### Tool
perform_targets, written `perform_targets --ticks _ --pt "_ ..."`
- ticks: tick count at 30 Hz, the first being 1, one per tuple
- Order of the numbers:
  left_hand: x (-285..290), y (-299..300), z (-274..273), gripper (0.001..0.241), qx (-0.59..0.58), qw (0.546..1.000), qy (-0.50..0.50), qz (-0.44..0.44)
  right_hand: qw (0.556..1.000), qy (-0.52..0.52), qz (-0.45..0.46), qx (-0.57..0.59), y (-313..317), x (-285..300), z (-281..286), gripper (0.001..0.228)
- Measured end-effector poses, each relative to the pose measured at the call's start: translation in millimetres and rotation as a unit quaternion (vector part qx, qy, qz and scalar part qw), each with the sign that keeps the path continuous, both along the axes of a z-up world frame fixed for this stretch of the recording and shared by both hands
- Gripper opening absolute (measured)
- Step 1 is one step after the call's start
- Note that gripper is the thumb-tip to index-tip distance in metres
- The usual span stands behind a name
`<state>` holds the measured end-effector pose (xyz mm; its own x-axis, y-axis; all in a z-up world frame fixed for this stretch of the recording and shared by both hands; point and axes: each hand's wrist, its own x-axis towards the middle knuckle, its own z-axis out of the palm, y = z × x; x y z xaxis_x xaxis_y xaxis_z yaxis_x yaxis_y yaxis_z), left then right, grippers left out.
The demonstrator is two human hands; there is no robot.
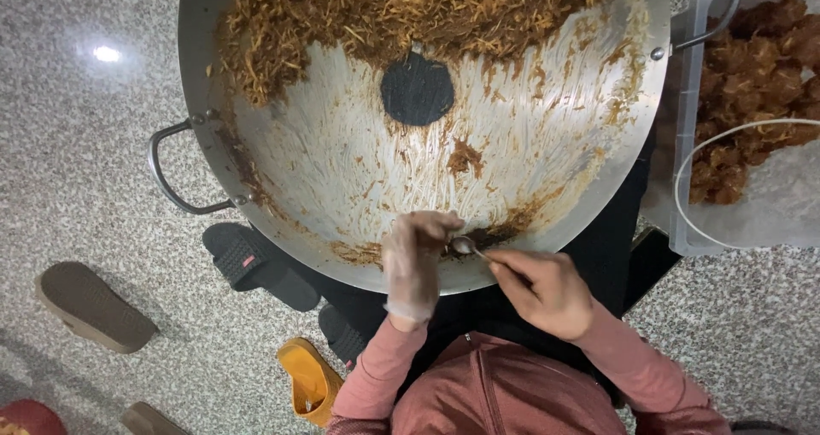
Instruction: Shaping a shredded food mixture into small balls using a spoon and hands, then placing them in a container.
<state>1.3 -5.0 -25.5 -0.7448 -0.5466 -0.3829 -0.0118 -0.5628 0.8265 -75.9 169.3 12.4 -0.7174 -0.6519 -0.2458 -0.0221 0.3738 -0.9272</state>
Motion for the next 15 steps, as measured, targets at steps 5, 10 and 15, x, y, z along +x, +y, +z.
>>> perform_targets --ticks 5,10,15 --pt "-6 5 5 0.057 -0.275 0.956 0.085 -0.060 0.989 -0.133 0.012 -0.069 -16 -2 -6 0.027" --pt "-6 5 3 0.032 -0.506 0.848 0.140 -0.082 0.978 -0.182 0.015 -0.099 -7 11 -14 0.027" --pt "-18 9 43 0.030 -0.420 0.900 0.038 -0.111 0.984 -0.152 0.019 -0.091 -8 -7 11 0.025"
